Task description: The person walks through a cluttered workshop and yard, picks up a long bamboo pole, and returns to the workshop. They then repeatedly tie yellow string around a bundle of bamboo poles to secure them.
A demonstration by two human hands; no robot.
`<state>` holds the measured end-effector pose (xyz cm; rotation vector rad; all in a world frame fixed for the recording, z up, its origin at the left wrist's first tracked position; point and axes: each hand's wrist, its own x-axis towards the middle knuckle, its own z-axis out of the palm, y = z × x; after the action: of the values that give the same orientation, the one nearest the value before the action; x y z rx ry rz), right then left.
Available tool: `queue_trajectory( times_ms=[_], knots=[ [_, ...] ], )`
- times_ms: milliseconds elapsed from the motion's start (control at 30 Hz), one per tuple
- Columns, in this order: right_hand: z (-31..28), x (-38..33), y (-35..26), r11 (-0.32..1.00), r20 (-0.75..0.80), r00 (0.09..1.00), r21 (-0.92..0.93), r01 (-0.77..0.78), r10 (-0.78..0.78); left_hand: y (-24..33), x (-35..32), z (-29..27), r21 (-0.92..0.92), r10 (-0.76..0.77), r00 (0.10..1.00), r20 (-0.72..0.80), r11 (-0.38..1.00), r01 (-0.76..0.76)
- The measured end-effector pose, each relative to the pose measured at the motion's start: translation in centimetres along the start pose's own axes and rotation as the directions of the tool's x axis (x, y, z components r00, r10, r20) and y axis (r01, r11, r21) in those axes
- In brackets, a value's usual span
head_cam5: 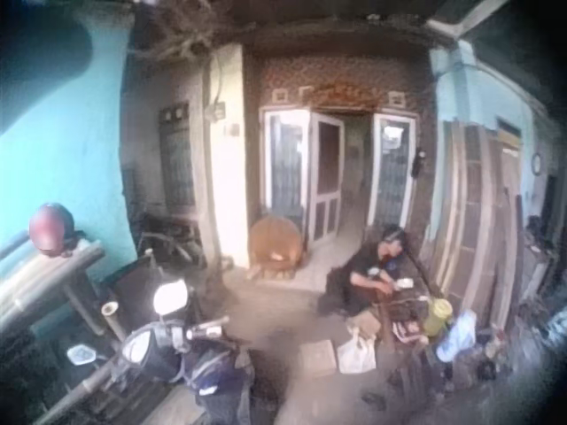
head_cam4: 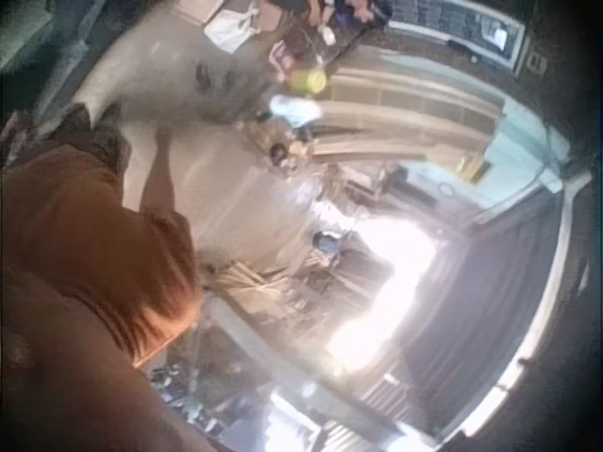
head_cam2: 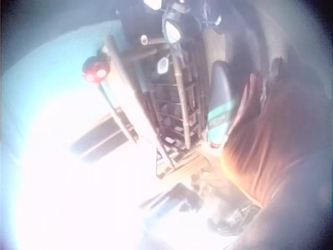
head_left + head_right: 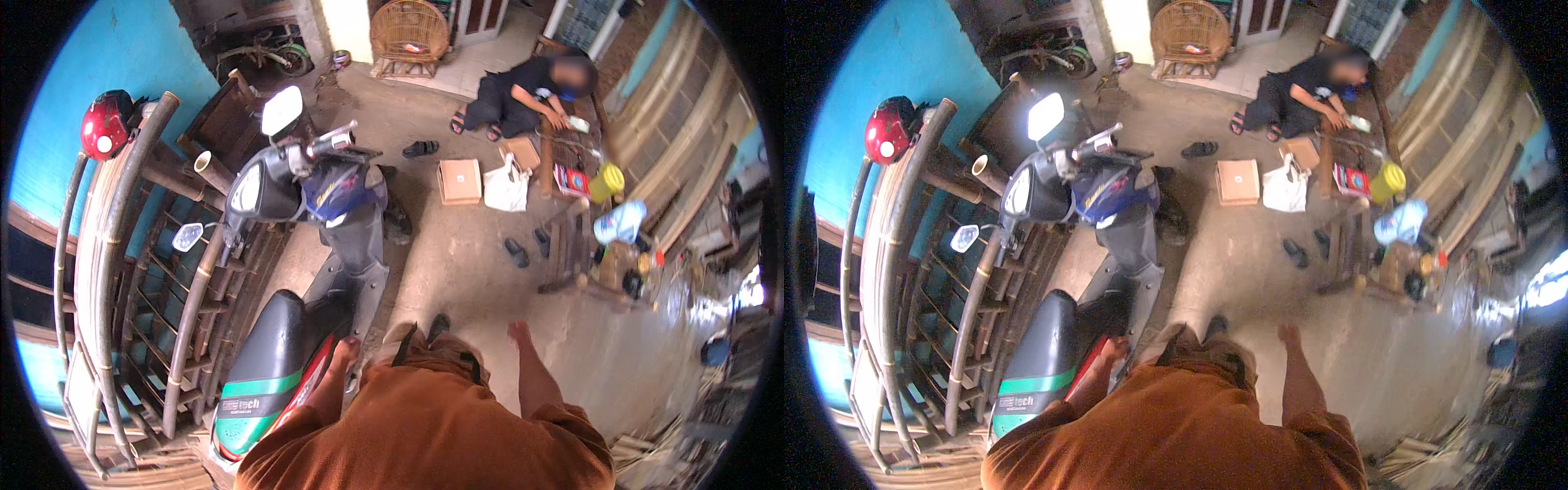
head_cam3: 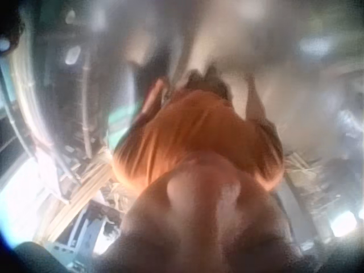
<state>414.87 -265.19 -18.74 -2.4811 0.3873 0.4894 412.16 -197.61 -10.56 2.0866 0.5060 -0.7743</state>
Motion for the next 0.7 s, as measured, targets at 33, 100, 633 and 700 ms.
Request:
queue_trajectory(
  times_ms=[33, 100, 633, 700],
  knots=[
    [-4.4, 6.9, -2.0, 0.988, -0.258, 0.965, -0.13, -0.084, 0.048, 1.5, 1.7, 1.4, 0.012, 0.029, 0.999, -0.042, 1.0, -0.028],
    [-7.9, 18.4, -20.9, 0.926, -0.128, 0.987, 0.374, -0.041, 0.096, 2.6, 1.4, -0.5, 0.039, -0.129, 0.973, -0.193, 0.99, 0.139],
    [-22.0, 68.8, -52.7, 0.951, 0.637, 0.771, -0.237, 0.198, -0.001, 43.9, 22.3, -8.0, -0.923, -0.257, 0.91, 0.325, 0.125, 0.365],
    [-21.3, 74.7, -57.2, 0.965, 0.707, 0.704, -0.222, 0.139, 0.061, 48.4, 25.0, -11.8, -0.937, -0.236, 0.912, 0.337, 0.008, 0.348]
  ],
)
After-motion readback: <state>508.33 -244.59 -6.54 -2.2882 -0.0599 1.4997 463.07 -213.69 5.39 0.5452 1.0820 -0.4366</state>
